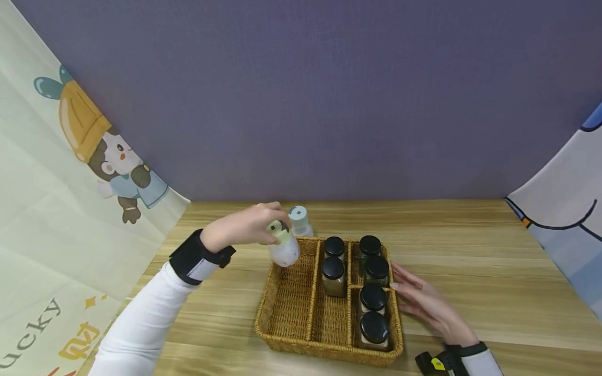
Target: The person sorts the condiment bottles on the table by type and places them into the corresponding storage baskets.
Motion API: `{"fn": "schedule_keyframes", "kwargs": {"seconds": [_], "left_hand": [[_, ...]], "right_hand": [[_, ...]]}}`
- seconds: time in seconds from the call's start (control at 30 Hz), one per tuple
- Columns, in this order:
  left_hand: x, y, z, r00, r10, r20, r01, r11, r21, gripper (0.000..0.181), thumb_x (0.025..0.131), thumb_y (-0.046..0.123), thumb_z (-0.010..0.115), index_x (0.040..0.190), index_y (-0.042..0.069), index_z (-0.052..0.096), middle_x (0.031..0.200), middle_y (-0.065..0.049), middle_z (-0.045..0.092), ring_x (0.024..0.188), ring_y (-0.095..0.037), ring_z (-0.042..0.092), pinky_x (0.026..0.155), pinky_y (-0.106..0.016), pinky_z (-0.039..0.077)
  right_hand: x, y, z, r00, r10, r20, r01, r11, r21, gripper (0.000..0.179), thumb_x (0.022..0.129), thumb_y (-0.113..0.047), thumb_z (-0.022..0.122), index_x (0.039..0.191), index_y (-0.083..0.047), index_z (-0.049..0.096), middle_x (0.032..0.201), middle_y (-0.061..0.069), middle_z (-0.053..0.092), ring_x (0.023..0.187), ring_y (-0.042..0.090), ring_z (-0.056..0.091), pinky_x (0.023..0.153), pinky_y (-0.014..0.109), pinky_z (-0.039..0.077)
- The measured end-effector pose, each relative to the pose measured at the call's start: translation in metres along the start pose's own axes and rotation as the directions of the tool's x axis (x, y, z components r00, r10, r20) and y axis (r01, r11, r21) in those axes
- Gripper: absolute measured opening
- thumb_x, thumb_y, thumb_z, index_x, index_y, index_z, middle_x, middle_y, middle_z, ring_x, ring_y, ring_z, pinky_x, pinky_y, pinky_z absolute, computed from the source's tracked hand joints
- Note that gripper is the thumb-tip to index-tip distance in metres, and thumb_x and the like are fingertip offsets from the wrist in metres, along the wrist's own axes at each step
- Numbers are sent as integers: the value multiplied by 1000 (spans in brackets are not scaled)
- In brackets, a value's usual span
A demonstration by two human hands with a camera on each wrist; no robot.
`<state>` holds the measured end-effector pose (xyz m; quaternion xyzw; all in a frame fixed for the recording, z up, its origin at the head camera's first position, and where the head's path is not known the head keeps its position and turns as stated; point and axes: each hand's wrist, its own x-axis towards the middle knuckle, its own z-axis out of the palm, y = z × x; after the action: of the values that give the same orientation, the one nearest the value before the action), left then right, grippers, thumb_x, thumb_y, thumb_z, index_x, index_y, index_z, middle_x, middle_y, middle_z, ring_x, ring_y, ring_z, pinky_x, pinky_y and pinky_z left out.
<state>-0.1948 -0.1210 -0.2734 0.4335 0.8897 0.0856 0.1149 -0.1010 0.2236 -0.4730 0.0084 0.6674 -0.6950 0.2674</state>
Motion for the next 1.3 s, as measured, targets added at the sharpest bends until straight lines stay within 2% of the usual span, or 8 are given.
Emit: {"fn": "schedule_keyframes", "kwargs": {"seconds": [0.33, 0.47, 0.6, 0.67, 0.87, 0.97, 1.03, 1.3], "left_hand": [[16, 0, 17, 999, 28, 41, -29, 999, 21, 31, 75, 10, 70, 105, 8, 60, 106, -8, 54, 93, -17, 53, 72, -22, 48], [20, -1, 23, 999, 34, 41, -35, 999, 28, 30, 76, 11, 69, 105, 8, 60, 103, -9, 52, 89, -17, 53, 70, -21, 47], [23, -3, 28, 998, 31, 50, -32, 999, 27, 31, 77, 11, 68, 106, 8, 59, 102, -9, 52, 87, -16, 54, 67, -20, 46], [25, -4, 31, 998, 28, 55, -30, 999, 28, 32, 77, 12, 68, 107, 7, 59, 102, -9, 51, 85, -16, 55, 66, -19, 46], [33, -9, 41, 998, 26, 62, -30, 998, 50, 32, 76, 12, 69, 106, 6, 59, 103, -10, 52, 85, -15, 55, 65, -17, 46], [36, -10, 44, 997, 35, 67, -39, 998, 51, 32, 76, 12, 69, 106, 5, 59, 105, -10, 53, 89, -16, 54, 67, -19, 47], [38, -11, 46, 997, 38, 69, -41, 998, 51, 33, 76, 12, 69, 106, 4, 60, 106, -10, 54, 92, -17, 54, 68, -19, 47], [42, -14, 55, 996, 36, 77, -41, 997, 66, 34, 74, 12, 70, 106, 5, 60, 104, -7, 55, 90, -15, 54, 70, -18, 47]], "right_hand": [[-3, -2, 2, 999, 46, -19, -46, 999, 7, 67, 95, -30, 39, 142, -14, -5, 143, 26, -13, 128, 45, 2, 98, 57, 28], [-2, -1, 1, 1000, -12, 4, 12, 1000, 20, 65, 95, -26, 39, 142, -14, -3, 142, 27, -12, 128, 43, 4, 97, 56, 31], [-1, 2, -1, 997, -65, 30, 64, 998, 26, 59, 95, -23, 40, 142, -25, 4, 142, 27, -10, 127, 28, 24, 96, 53, 35], [-2, 3, -1, 997, -68, 31, 68, 997, 25, 58, 95, -23, 40, 142, -27, 6, 142, 27, -10, 127, 26, 26, 95, 52, 36], [-2, 2, 0, 998, -60, 19, 59, 998, 29, 62, 94, -23, 40, 143, -17, 1, 143, 27, -9, 128, 37, 15, 95, 53, 36], [-2, 1, 1, 998, -51, 22, 50, 998, 32, 63, 95, -24, 40, 142, -15, -1, 143, 26, -10, 129, 38, 12, 95, 54, 35], [-2, 0, 1, 999, -42, 24, 41, 999, 34, 64, 95, -24, 39, 142, -13, -3, 143, 26, -12, 127, 43, 2, 96, 55, 33], [-2, 0, 2, 999, -44, 23, 43, 998, 37, 64, 95, -24, 40, 142, -15, -3, 143, 26, -14, 128, 43, -1, 96, 56, 33]]}}
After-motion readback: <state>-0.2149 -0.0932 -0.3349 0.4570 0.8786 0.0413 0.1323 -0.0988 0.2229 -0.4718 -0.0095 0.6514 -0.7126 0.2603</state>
